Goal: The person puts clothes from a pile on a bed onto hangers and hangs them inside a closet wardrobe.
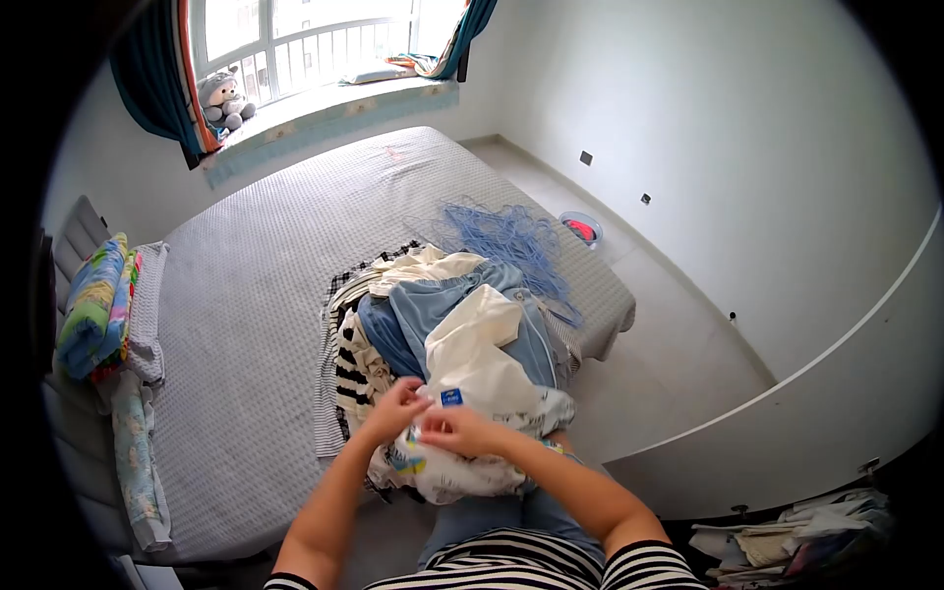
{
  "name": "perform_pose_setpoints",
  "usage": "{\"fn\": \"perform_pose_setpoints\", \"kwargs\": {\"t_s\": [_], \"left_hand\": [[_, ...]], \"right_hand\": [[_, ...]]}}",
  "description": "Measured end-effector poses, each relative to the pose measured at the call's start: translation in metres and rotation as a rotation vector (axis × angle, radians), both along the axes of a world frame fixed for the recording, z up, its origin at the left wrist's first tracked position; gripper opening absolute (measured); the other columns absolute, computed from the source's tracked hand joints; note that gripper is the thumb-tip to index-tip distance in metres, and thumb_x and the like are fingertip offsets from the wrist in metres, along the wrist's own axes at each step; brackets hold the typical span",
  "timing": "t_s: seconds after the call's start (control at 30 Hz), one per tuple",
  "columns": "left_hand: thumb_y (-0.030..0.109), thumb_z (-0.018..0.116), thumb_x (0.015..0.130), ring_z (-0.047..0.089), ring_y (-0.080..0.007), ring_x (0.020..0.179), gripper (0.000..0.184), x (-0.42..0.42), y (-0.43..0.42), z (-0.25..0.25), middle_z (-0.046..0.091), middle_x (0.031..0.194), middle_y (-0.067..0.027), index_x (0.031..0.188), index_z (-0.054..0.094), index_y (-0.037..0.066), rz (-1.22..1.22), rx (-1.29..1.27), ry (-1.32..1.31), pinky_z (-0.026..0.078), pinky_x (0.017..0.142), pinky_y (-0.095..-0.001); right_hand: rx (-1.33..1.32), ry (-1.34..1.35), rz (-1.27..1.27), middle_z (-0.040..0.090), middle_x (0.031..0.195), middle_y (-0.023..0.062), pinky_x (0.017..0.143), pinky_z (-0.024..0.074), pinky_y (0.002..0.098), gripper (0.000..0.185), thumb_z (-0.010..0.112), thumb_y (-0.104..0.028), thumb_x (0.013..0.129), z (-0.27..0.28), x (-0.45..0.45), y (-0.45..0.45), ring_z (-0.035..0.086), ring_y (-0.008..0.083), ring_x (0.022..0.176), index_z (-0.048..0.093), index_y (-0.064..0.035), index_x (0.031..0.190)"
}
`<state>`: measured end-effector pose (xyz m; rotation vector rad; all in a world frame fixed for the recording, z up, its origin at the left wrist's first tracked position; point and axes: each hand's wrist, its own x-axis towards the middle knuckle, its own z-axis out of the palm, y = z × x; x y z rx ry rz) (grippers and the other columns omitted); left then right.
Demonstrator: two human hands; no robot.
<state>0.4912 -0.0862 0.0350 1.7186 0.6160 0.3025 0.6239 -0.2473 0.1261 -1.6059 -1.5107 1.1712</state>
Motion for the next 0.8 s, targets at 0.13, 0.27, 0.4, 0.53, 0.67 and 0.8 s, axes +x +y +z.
{"fn": "perform_pose_setpoints", "kwargs": {"t_s": [0.13, 0.27, 0.4, 0.53, 0.67, 0.8], "left_hand": [[0.021, 0.075, 0.077, 0.065, -0.0248, 0.078, 0.026, 0.011, -0.021, 0.008, 0.067, 0.092, -0.0086, 0.102, 0.072, 0.010, -0.297, 0.361, 0.115, 0.050, 0.072, -0.0345], [0.015, 0.069, 0.081, 0.062, -0.0318, 0.102, 0.025, 0.022, -0.034, -0.006, 0.063, 0.112, -0.0100, 0.106, 0.069, 0.013, -0.177, 0.618, -0.063, 0.049, 0.086, -0.0371], [0.014, 0.067, 0.084, 0.060, -0.0350, 0.104, 0.020, 0.029, -0.028, -0.004, 0.060, 0.112, -0.0132, 0.102, 0.063, 0.005, 0.147, 0.387, 0.023, 0.049, 0.086, -0.0428], [0.034, 0.079, 0.073, 0.059, -0.0376, 0.102, 0.041, 0.028, -0.042, 0.023, 0.063, 0.106, -0.0115, 0.101, 0.065, 0.008, -0.018, 0.694, 0.362, 0.048, 0.086, -0.0457], [0.031, 0.081, 0.069, 0.066, -0.0303, 0.088, 0.040, 0.045, -0.051, 0.017, 0.070, 0.093, -0.0117, 0.099, 0.071, 0.007, -0.145, 0.660, 0.271, 0.051, 0.078, -0.0403], [0.010, 0.076, 0.076, 0.064, -0.0122, 0.071, 0.021, 0.049, -0.037, 0.054, 0.071, 0.081, -0.0068, 0.096, 0.070, 0.004, 0.313, 0.384, -0.142, 0.050, 0.065, -0.0286]], "right_hand": [[0.453, -0.850, -0.463, 0.056, 0.128, 0.0198, 0.102, 0.0391, 0.0460, 0.038, 0.073, -0.022, 0.081, -0.033, 0.056, 0.024, 0.052, 0.0388, 0.119, 0.064, -0.0111, 0.117], [0.045, -1.200, -0.221, 0.039, 0.149, 0.0227, 0.109, 0.0328, 0.0543, 0.035, 0.073, -0.015, 0.073, -0.056, 0.106, 0.009, 0.038, 0.0484, 0.133, 0.068, -0.0139, 0.108], [0.294, -0.847, -0.570, 0.040, 0.146, 0.0256, 0.109, 0.0342, 0.0509, 0.025, 0.072, -0.018, 0.074, -0.162, 0.162, -0.002, 0.041, 0.0456, 0.131, 0.067, -0.0104, 0.098], [-0.039, -0.257, -0.869, 0.061, 0.117, 0.0229, 0.093, 0.0472, 0.0426, 0.020, 0.072, -0.018, 0.075, -0.093, 0.122, -0.038, 0.060, 0.0358, 0.107, 0.065, -0.0065, 0.090], [0.069, -0.282, -0.795, 0.066, 0.080, 0.0128, 0.068, 0.0506, 0.0346, 0.018, 0.071, -0.015, 0.076, -0.101, 0.107, -0.058, 0.062, 0.0224, 0.072, 0.064, -0.0038, 0.088], [0.385, -0.196, -1.007, 0.058, 0.070, 0.0082, 0.062, 0.0463, 0.0319, 0.012, 0.065, -0.008, 0.075, -0.078, 0.152, -0.084, 0.054, 0.0156, 0.065, 0.061, -0.0026, 0.085]]}}
